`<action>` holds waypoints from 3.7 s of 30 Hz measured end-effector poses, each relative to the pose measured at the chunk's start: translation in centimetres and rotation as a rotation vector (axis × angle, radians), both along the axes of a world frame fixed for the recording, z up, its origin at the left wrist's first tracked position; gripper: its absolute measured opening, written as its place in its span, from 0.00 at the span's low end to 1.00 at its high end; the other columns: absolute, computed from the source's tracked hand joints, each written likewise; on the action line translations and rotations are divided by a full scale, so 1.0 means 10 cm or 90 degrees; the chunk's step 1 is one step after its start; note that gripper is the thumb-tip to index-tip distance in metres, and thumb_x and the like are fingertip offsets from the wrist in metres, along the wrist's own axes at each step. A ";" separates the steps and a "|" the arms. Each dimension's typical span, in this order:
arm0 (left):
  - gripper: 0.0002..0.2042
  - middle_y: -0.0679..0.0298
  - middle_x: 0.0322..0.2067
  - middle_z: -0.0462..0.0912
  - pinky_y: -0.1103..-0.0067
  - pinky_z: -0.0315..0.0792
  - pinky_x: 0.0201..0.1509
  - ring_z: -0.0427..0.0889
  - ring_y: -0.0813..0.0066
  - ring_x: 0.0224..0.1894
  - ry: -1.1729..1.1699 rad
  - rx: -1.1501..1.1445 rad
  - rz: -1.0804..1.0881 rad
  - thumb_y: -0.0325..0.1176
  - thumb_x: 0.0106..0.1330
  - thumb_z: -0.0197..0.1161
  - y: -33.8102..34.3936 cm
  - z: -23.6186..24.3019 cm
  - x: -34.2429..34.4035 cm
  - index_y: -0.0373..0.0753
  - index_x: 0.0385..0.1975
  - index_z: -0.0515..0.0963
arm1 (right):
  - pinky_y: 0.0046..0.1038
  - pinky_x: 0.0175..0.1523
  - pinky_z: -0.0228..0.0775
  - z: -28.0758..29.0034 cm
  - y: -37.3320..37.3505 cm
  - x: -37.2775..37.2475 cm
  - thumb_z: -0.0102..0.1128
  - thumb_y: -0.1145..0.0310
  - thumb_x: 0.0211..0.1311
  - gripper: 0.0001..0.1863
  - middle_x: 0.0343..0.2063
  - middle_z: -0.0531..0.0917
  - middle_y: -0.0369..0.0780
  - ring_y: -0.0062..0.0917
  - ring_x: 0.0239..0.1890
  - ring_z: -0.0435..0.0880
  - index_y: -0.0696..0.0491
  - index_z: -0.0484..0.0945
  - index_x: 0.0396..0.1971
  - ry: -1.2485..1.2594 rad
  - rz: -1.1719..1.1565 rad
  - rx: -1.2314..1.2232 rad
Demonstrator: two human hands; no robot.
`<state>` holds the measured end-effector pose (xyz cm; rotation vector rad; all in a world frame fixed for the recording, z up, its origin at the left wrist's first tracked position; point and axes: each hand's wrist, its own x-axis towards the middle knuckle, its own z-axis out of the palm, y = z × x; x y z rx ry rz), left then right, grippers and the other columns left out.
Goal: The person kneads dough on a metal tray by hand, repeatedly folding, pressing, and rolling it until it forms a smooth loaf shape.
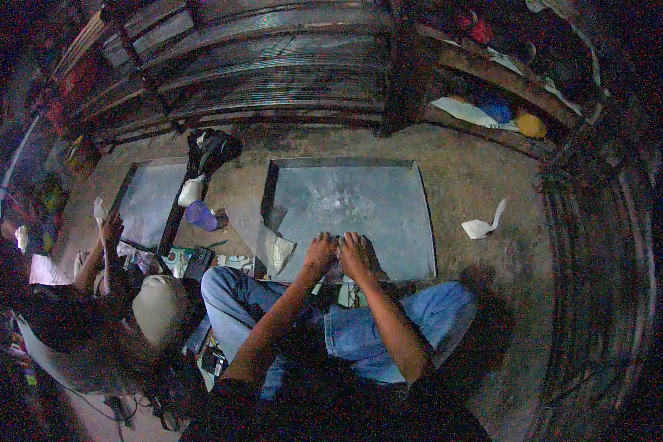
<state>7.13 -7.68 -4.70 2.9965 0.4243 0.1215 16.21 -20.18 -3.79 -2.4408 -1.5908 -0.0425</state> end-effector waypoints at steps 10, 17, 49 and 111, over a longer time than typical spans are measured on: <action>0.17 0.53 0.41 0.79 0.66 0.77 0.43 0.79 0.54 0.44 0.018 -0.090 0.068 0.40 0.54 0.66 -0.06 0.27 -0.02 0.45 0.44 0.79 | 0.39 0.54 0.69 0.29 0.01 0.07 0.66 0.59 0.53 0.24 0.50 0.78 0.46 0.43 0.52 0.76 0.54 0.76 0.48 0.175 -0.034 0.004; 0.07 0.58 0.25 0.85 0.72 0.75 0.35 0.85 0.66 0.30 0.015 -0.461 0.054 0.36 0.58 0.67 0.15 0.78 -0.01 0.39 0.27 0.82 | 0.28 0.44 0.74 0.27 -0.09 0.45 0.76 0.56 0.47 0.33 0.45 0.82 0.37 0.25 0.41 0.81 0.52 0.74 0.53 0.543 -0.103 0.323; 0.14 0.53 0.40 0.85 0.72 0.75 0.46 0.84 0.66 0.38 -0.129 -0.544 -0.098 0.34 0.63 0.60 0.37 0.64 -0.66 0.40 0.48 0.81 | 0.42 0.52 0.70 0.60 -0.08 -0.05 0.73 0.59 0.47 0.35 0.45 0.77 0.49 0.46 0.49 0.76 0.57 0.70 0.54 0.161 -0.168 0.020; 0.18 0.63 0.28 0.83 0.78 0.74 0.31 0.79 0.78 0.27 -0.201 -0.762 0.136 0.31 0.53 0.70 0.31 0.27 -0.57 0.32 0.44 0.78 | 0.28 0.54 0.69 -0.06 0.18 -0.21 0.66 0.76 0.51 0.20 0.43 0.83 0.38 0.25 0.47 0.81 0.58 0.78 0.47 0.940 -0.204 0.386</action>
